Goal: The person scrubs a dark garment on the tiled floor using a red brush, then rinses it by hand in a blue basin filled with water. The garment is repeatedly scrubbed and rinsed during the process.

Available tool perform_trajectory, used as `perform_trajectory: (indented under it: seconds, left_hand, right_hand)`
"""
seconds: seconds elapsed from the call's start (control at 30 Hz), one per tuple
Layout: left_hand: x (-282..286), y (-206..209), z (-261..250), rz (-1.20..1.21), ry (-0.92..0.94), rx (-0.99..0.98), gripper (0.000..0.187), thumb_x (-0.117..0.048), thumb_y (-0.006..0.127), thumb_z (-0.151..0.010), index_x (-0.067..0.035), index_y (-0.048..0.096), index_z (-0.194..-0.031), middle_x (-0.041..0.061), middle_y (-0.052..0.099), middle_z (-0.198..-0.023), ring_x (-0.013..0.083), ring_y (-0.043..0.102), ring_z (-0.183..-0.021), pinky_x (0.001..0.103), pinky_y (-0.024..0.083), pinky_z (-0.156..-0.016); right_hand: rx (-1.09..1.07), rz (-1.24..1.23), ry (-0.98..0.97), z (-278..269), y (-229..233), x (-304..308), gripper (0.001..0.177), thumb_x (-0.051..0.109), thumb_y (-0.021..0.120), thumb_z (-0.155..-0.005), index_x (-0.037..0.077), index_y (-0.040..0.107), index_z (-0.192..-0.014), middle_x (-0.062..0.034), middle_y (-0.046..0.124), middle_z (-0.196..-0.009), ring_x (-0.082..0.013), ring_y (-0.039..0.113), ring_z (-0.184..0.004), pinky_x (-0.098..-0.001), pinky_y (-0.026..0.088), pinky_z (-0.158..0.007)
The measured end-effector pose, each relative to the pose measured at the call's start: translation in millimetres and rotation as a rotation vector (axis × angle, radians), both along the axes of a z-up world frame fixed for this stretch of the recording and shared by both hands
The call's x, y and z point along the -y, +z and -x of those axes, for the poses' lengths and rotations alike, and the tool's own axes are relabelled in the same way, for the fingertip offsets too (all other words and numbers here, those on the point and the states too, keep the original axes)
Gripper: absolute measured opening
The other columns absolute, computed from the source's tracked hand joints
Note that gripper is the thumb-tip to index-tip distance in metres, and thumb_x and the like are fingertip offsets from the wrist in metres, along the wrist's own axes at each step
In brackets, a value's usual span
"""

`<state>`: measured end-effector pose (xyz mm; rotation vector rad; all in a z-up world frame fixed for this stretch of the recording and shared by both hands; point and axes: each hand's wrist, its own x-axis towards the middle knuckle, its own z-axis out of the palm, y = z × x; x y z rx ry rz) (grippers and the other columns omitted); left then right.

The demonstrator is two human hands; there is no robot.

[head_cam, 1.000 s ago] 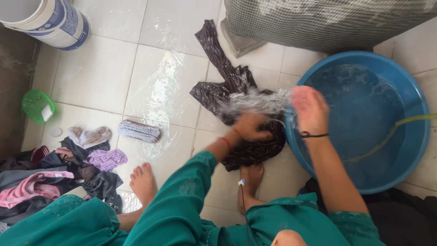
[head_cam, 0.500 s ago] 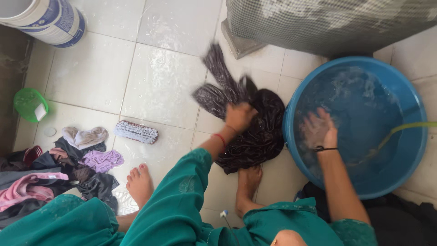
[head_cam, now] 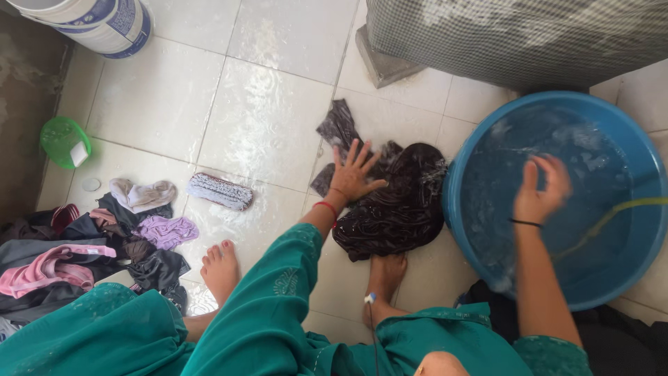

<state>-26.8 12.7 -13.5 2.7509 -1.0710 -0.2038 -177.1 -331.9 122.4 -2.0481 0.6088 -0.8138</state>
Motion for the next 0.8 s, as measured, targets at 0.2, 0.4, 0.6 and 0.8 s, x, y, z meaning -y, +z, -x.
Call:
perform_trajectory:
  seconds: [0.2, 0.4, 0.6, 0.8]
  left_hand:
    - [-5, 5, -2, 0.023, 0.025, -0.097, 0.095, -0.088, 0.032, -0.085, -0.033, 0.028, -0.163, 0.008, 0.012, -0.172, 0.0396, 0.002, -0.157, 0.081, 0.000, -0.112]
    - [14, -14, 1, 0.163, 0.094, -0.087, 0.089, -0.085, 0.034, -0.090, -0.032, 0.035, -0.161, 0.012, 0.017, -0.169, 0.0443, 0.010, -0.156, 0.073, 0.006, -0.117]
    - [82, -24, 21, 0.124, -0.089, -0.341, 0.077, -0.076, 0.040, -0.089, -0.028, 0.057, -0.147, 0.013, 0.038, -0.164, 0.0351, 0.040, -0.144, 0.063, 0.024, -0.114]
    - [70, -7, 59, 0.218, 0.166, -0.153, 0.074, -0.074, 0.049, -0.089, -0.026, 0.060, -0.144, 0.005, 0.052, -0.153, 0.0333, 0.042, -0.144, 0.089, 0.005, -0.112]
  right_hand:
    - [-0.469, -0.245, -0.420, 50, -56, 43, 0.081, 0.063, 0.064, -0.084, 0.013, 0.044, -0.145, -0.0123, 0.048, -0.151, -0.0299, 0.056, -0.132, -0.0518, 0.044, -0.110]
    - [0.239, -1.536, 0.303, 11, -33, -21, 0.055, 0.053, 0.051, -0.111, 0.010, 0.053, -0.145, -0.0130, 0.052, -0.150, -0.0313, 0.051, -0.143, -0.0469, 0.041, -0.120]
    - [0.296, -1.596, 0.545, -31, -2, -105, 0.045, 0.042, 0.047, -0.110, 0.004, 0.070, -0.119, -0.0151, 0.068, -0.126, -0.0311, 0.062, -0.121, -0.0463, 0.048, -0.109]
    - [-0.420, 0.087, 0.304, -62, -89, -138, 0.053, 0.056, 0.067, -0.096, 0.017, 0.068, -0.132, -0.0168, 0.059, -0.143, -0.0382, 0.051, -0.134, -0.0534, 0.041, -0.113]
